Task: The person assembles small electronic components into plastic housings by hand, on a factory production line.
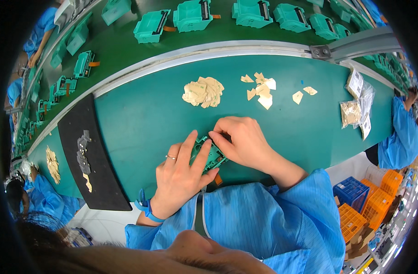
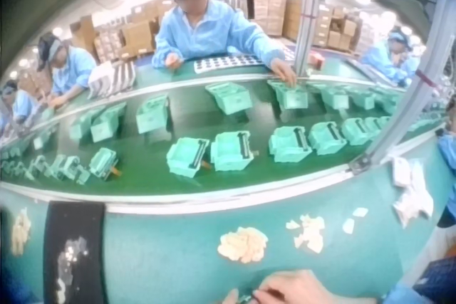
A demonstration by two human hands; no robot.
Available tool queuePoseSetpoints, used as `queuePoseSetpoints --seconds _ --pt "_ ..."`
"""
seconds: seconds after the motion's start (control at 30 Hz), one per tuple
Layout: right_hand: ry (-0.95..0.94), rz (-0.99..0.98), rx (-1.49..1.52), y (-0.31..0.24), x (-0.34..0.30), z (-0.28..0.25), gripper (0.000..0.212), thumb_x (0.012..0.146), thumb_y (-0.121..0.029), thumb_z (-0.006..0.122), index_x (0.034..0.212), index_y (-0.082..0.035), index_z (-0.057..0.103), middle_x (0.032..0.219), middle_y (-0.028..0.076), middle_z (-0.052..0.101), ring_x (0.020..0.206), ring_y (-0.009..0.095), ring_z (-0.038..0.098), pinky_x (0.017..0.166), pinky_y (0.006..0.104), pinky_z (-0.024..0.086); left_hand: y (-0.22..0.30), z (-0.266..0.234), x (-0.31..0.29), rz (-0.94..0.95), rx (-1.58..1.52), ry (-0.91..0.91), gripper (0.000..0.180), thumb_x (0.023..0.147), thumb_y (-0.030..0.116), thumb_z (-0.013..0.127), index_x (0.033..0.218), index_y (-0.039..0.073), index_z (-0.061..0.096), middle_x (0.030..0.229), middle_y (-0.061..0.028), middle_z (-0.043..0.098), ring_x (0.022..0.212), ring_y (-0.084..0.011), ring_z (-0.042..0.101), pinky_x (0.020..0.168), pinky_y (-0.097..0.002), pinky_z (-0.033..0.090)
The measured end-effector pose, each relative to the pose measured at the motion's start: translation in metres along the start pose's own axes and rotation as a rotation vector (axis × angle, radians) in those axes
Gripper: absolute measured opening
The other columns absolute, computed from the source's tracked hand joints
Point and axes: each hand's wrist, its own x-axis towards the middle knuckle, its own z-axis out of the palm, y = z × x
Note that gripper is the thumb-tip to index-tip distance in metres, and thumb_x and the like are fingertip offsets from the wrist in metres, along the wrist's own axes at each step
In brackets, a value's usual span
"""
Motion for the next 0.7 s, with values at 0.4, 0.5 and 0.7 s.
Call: queuePoseSetpoints --seconds 0.4,0.5,0.7 --pt "-0.05 -0.294 0.146 -0.053 -0.018 -0.052 0.01 0.078 -0.002 0.064 0.088 -0.001 0.065 0.072 0.011 0.058 0.061 0.028 0.058 0.052 0.0349 0.046 0.0 -0.004 -0.002 0.115 0.007 0.394 0.039 0.069 0.024 0.073 0.105 0.013 0.063 0.107 -0.0142 0.058 0.089 -0.0248 0.058 0.06 -0.0264 0.053" --pt "0.0 -0.393 0.024 -0.06 -0.021 -0.051 0.014 0.077 -0.003 0.065 0.091 0.0 0.065 0.07 0.011 0.057 0.06 0.028 0.057 0.052 0.0352 0.046 -0.007 0.009 -0.005 0.173 -0.041 0.551 0.038 0.073 0.025 0.074 0.106 0.013 0.061 0.108 -0.0164 0.058 0.09 -0.0289 0.058 0.064 -0.0289 0.052" --pt "0.045 -0.318 0.121 -0.06 -0.022 -0.045 0.017 0.077 -0.003 0.064 0.09 -0.001 0.054 0.066 0.011 0.054 0.056 0.027 0.056 0.049 0.0367 0.044 -0.007 0.015 -0.012 0.184 -0.065 0.585 0.051 0.075 0.031 0.076 0.118 0.014 0.055 0.113 -0.0179 0.054 0.093 -0.0302 0.057 0.071 -0.0314 0.052"
